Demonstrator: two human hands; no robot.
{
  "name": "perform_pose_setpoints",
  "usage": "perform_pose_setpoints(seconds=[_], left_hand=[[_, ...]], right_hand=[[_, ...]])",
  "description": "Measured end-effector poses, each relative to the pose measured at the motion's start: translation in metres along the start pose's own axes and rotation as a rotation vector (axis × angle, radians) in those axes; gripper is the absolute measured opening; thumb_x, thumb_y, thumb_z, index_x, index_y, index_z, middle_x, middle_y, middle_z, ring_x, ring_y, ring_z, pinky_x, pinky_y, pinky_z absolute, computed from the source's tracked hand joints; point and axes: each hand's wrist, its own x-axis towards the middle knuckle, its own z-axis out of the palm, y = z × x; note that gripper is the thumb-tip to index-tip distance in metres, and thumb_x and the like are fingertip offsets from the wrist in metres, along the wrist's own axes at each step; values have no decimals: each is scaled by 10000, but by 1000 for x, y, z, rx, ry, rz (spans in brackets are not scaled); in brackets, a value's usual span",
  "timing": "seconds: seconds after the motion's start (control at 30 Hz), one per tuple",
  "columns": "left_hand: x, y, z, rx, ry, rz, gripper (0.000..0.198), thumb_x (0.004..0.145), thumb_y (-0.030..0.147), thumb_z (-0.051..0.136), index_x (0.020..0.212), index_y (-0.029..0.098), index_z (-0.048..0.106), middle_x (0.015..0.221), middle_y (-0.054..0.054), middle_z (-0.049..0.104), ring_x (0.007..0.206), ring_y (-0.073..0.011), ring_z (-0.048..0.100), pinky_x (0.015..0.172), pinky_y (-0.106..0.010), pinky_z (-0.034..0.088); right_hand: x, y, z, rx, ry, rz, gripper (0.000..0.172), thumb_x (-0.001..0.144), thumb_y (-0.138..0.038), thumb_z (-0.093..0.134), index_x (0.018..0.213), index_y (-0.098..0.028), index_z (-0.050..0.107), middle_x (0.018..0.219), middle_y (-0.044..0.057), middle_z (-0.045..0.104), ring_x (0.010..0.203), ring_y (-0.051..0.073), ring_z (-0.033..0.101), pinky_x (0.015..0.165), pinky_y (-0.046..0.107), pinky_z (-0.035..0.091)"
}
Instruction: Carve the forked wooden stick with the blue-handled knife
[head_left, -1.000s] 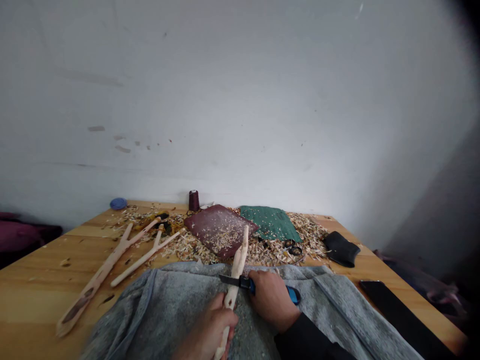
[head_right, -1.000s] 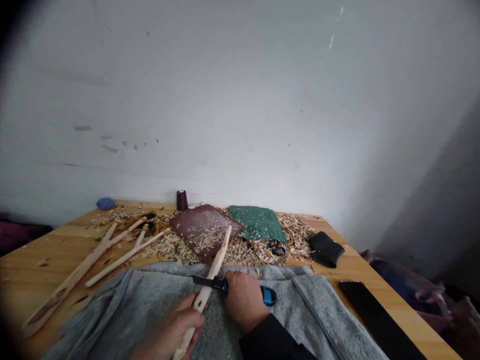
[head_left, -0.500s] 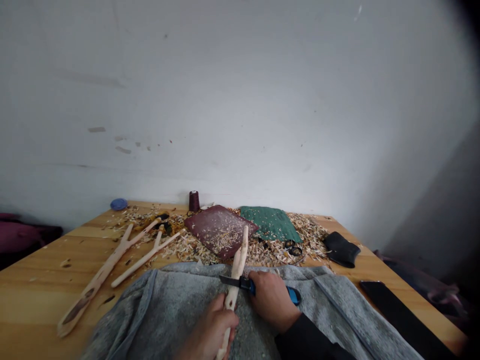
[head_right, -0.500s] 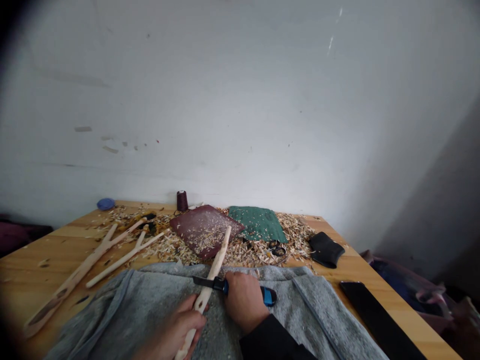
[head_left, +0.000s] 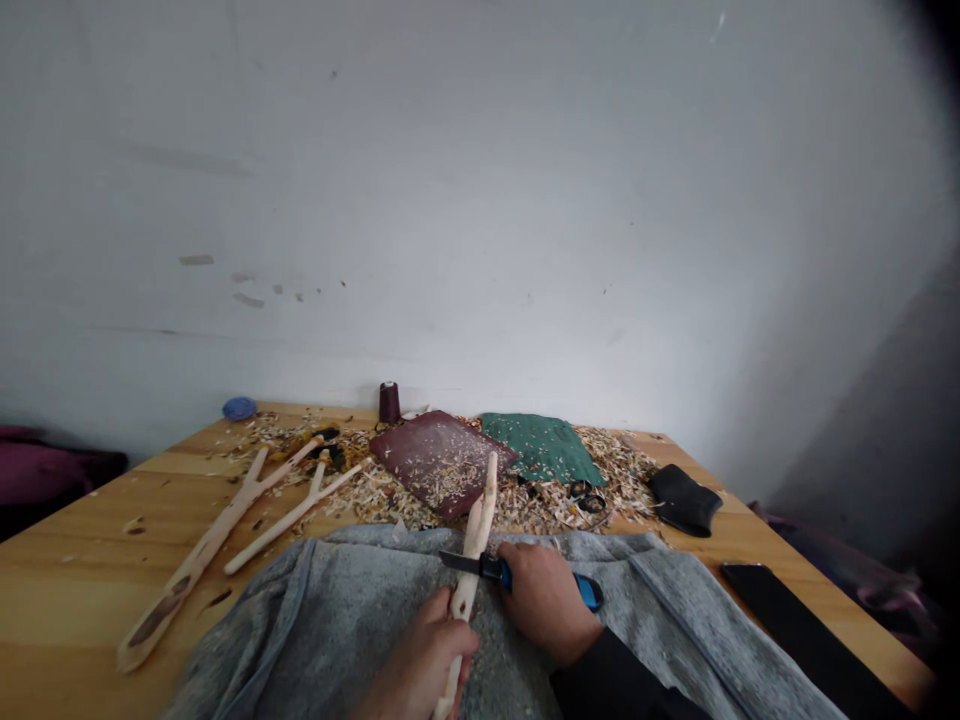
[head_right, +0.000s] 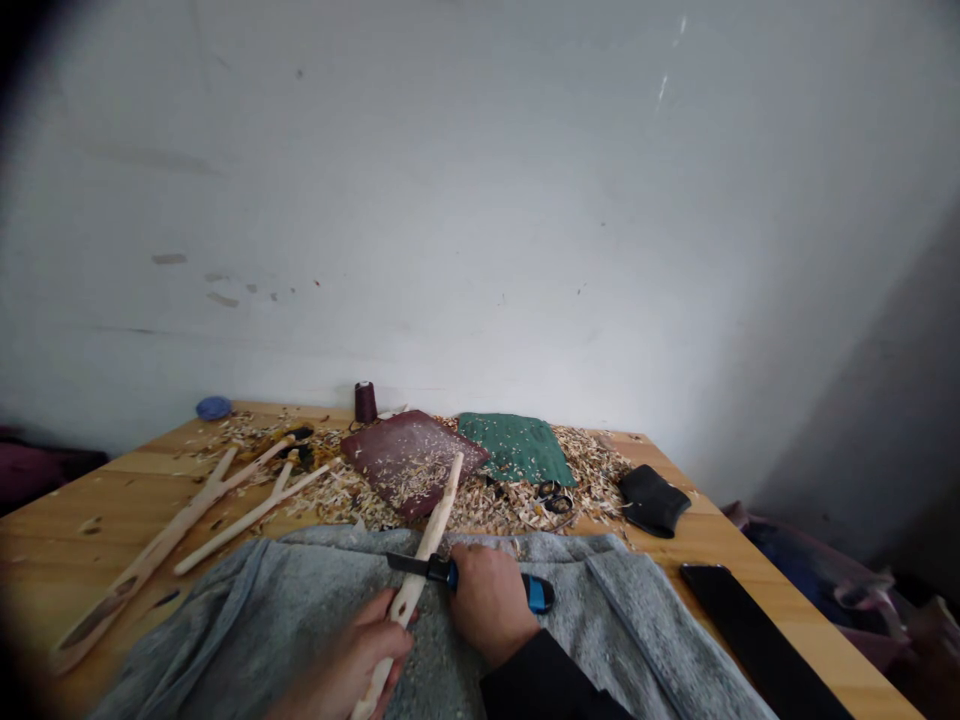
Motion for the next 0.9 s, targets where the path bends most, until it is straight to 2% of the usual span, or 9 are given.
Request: perform_pose_setpoints(seconds=[0.33,0.63,0.83,0.9], left_hand=[[0,-2,1,-23,40,26,122,705,254,532,818,248,486,539,88,504,333,-68,361,370,-211,222],[-1,2,1,-48,26,9,161,712,256,558,863,246,502,541,93,516,338,-67,362,381,-205,234],[-2,3,1,-98,20,31,255,698,260,550,948,234,506,514,100,500,332,-71,366,378,-199,240],[-2,3,1,-104,17,43,256,697,274,559,945,234,506,520,100,507,330,-66,363,375,-196,233]], right_hand=[[1,1,3,-2,6,-5,267,837,-183,514,1018,-217,706,1009,92,756,944,254,698,741,311,409],[1,0,4,-8,9,-1,285,846,-159,495,1033,-208,704,1009,96,751,947,253,698,738,310,401],[-3,-8,3,14,4,-80,245,839,-187,523,1005,-218,700,981,80,745,908,241,700,715,299,401],[-2,-8,3,6,15,-58,245,857,-178,505,993,-223,704,966,74,744,888,232,702,705,296,399]])
